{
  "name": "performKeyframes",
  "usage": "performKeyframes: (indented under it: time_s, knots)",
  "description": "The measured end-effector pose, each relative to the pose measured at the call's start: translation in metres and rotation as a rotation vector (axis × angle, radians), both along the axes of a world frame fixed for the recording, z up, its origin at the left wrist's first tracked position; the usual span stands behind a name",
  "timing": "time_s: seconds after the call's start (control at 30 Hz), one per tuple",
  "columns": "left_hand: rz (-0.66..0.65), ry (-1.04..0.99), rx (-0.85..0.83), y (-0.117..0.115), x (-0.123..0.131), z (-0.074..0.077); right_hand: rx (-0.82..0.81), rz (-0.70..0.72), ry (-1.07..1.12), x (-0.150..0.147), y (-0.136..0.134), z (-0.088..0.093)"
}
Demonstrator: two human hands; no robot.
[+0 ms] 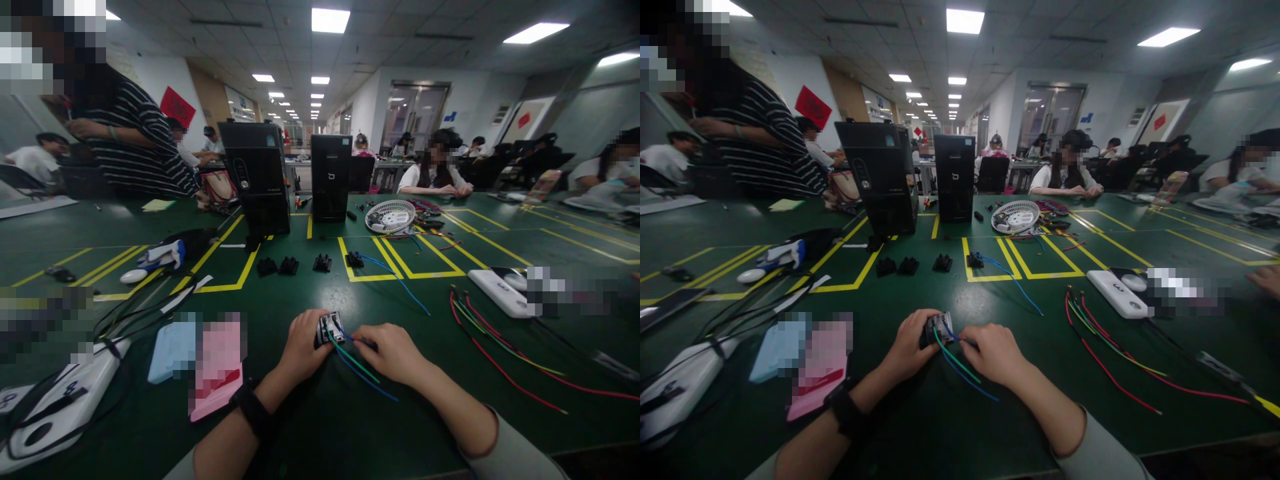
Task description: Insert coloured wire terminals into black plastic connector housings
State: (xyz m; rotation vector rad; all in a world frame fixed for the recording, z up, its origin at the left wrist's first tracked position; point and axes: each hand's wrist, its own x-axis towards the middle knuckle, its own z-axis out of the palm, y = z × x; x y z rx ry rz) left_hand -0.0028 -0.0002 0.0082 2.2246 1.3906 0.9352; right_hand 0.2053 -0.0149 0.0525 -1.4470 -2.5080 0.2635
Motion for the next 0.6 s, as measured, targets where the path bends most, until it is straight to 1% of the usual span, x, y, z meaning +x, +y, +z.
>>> performKeyframes:
  time_s: [0.1, 0.17, 0.23, 0.33, 0.43, 0.5, 0.6]
  knots:
    - [0.003, 0.003, -0.016, 0.0, 0.0, 0.0, 0.025, -0.105, 0.018, 0.0, 0.0, 0.001]
    - [0.007, 0.007, -0.024, 0.0, 0.0, -0.001, 0.052, -0.122, 0.08, -0.001, 0.0, 0.001]
    - [0.009, 0.011, -0.026, 0.001, 0.0, -0.002, 0.073, -0.089, 0.154, -0.002, -0.001, -0.001]
    - [0.006, 0.01, -0.013, 0.001, 0.0, -0.003, 0.08, 0.047, 0.235, -0.002, -0.002, -0.005]
    - [-0.002, 0.007, -0.001, 0.001, 0.0, -0.004, 0.053, 0.167, 0.224, -0.002, -0.001, -0.009]
    - [-0.008, 0.006, -0.001, 0.001, -0.001, -0.003, 0.031, 0.179, 0.161, 0.0, 0.0, -0.008]
    - [-0.011, 0.003, -0.001, 0.001, -0.001, -0.002, 0.018, 0.109, 0.042, 0.003, 0.001, -0.004]
